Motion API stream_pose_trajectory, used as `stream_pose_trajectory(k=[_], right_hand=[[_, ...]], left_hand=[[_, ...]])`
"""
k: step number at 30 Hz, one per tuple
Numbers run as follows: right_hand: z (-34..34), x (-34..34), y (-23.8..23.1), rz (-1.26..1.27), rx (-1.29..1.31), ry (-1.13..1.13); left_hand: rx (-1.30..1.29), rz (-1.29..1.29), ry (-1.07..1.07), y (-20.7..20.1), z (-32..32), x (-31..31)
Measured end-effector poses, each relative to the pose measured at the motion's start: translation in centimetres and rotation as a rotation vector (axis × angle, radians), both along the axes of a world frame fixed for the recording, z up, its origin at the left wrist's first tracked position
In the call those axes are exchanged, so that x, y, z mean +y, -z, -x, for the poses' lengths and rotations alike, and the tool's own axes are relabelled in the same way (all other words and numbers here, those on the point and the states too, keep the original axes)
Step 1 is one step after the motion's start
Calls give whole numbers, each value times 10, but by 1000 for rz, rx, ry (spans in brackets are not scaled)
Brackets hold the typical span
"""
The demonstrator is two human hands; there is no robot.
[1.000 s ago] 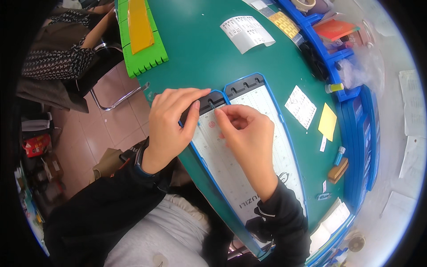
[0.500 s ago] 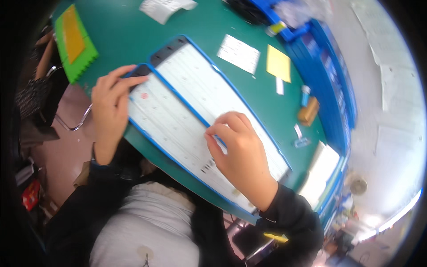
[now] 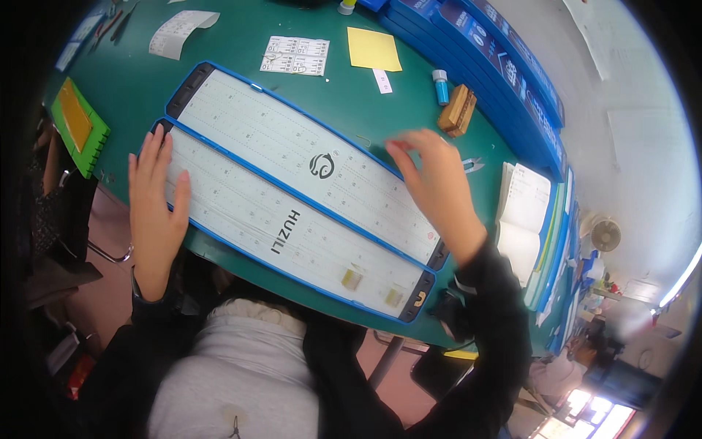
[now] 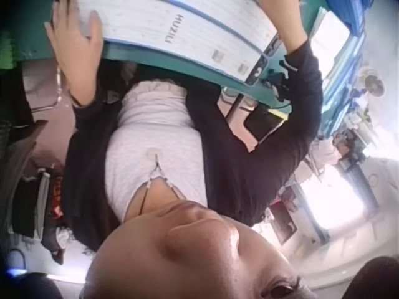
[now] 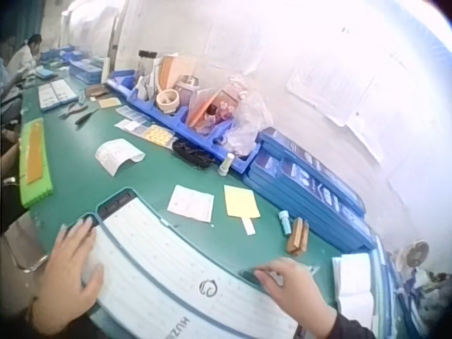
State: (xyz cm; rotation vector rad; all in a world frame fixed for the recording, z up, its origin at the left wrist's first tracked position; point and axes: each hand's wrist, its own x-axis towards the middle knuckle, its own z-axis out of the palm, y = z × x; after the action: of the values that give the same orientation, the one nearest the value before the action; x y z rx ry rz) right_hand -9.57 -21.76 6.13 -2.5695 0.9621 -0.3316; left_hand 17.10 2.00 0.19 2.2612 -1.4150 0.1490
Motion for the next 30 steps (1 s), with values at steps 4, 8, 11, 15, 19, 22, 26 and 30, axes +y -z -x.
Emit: stream_pose_trajectory(k=[4,8,11,15,19,22,26,30], right_hand=[[-35,-19,12,-153,15,-35],[-27,-17,20,-72,148,-36],[-10,-12,9,269,76,-124],[21,31,-26,149,-19,-32],[29,80,-31,21,-5,13],[35,92,-22,-56,41,62],[39,95,-20,-59,71,70],[35,99,-19,2,120,9]], left_hand=[[-43,-23,5,-1,9,2],[-56,-59,88,-1,9,1],[-87,-54,106,3,2,3],[-53,-40,103,-2,1,1],[45,8,136,-12,8,-3],[125,44,322,-22,47,-13],[285,-42,595,-38,98,-22],[300,-26,688,-34,123,-26]])
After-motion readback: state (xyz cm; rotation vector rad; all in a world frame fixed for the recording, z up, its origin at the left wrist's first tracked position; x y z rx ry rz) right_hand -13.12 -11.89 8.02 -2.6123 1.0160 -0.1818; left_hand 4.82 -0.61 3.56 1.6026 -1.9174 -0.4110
